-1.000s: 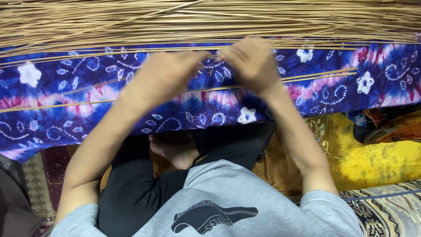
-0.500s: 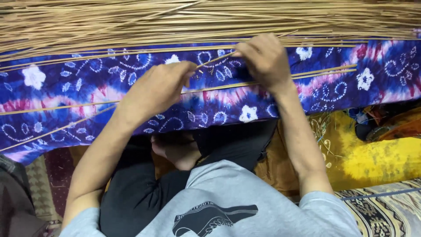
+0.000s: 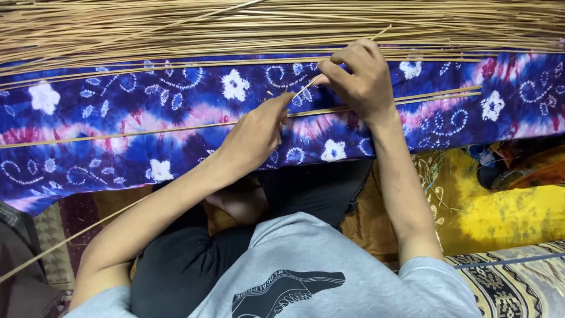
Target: Aligning thin bamboo sticks on a patterned cloth for assembly or weaving.
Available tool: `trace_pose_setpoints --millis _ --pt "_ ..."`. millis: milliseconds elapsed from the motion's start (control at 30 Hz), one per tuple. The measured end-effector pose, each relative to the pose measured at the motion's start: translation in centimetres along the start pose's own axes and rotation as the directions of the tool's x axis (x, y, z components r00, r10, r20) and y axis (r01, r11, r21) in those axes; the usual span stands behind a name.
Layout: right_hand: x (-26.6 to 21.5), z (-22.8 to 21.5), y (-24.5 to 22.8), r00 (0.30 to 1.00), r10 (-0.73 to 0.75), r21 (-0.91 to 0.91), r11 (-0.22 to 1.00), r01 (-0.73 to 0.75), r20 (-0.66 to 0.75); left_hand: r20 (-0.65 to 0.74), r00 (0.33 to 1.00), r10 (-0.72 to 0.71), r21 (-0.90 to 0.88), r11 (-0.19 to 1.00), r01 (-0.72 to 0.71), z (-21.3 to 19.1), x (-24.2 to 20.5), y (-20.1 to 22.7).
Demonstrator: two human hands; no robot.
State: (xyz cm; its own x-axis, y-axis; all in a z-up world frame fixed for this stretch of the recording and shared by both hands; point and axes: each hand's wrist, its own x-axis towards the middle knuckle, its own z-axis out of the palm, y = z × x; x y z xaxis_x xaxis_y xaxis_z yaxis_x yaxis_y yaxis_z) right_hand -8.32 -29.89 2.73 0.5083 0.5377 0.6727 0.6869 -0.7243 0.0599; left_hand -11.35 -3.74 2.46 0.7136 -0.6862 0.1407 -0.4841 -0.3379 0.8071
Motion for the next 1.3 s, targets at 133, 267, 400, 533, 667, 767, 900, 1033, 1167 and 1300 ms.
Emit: trace_pose_setpoints --millis 133,267,400,533,667,767,900,1033,1167,1300 --pt "-0.4 0.0 0.2 1.0 0.006 -0.027 1.0 -0.006 0.016 0.01 0.997 -0.077 -0.115 0.99 0.078 -0.2 0.7 1.5" --pt "-0.4 -0.1 0.3 1.0 0.005 -0.016 1.0 -0.005 0.024 0.093 0.951 -0.295 -0.352 0.884 0.308 -0.9 1.6 3.2" --pt "-0.9 1.3 0.5 0.999 0.054 -0.051 0.997 -0.054 -0.003 0.171 0.93 -0.326 -0.288 0.886 0.363 -2.4 2.2 3.2" --pt "-0.4 1.4 -1.2 1.0 -0.004 0.04 0.999 0.004 0.0 0.156 0.976 -0.15 -0.14 0.975 0.172 -3.0 2.0 3.1" --pt "-0.6 -0.1 -0.3 0.999 0.02 0.073 0.997 -0.024 0.051 0.232 0.922 -0.311 -0.159 0.923 0.351 -4.6 0.5 4.0" --pt "-0.3 -0.5 -0.1 0.996 0.067 0.074 0.995 -0.071 0.06 0.187 0.911 -0.367 -0.193 0.896 0.4 -4.8 0.3 3.8" --pt "1.0 0.9 -2.2 0.997 -0.056 0.182 0.982 0.046 0.051 0.075 0.988 -0.135 -0.012 0.991 0.136 -2.9 1.8 1.7" --pt "-0.7 0.9 1.6 0.998 -0.011 0.263 0.965 -0.008 0.068 0.034 0.999 -0.042 -0.029 0.999 0.043 -3.8 2.7 1.3" --pt "-1.6 -0.1 3.3 0.965 0.221 0.283 0.925 -0.253 0.138 0.019 0.993 -0.12 -0.149 0.981 0.121 -4.6 2.3 1.1" --pt "-0.8 0.8 1.2 0.976 0.205 0.324 0.921 -0.217 0.069 0.079 0.963 -0.256 -0.182 0.946 0.267 -4.9 2.5 1.9"
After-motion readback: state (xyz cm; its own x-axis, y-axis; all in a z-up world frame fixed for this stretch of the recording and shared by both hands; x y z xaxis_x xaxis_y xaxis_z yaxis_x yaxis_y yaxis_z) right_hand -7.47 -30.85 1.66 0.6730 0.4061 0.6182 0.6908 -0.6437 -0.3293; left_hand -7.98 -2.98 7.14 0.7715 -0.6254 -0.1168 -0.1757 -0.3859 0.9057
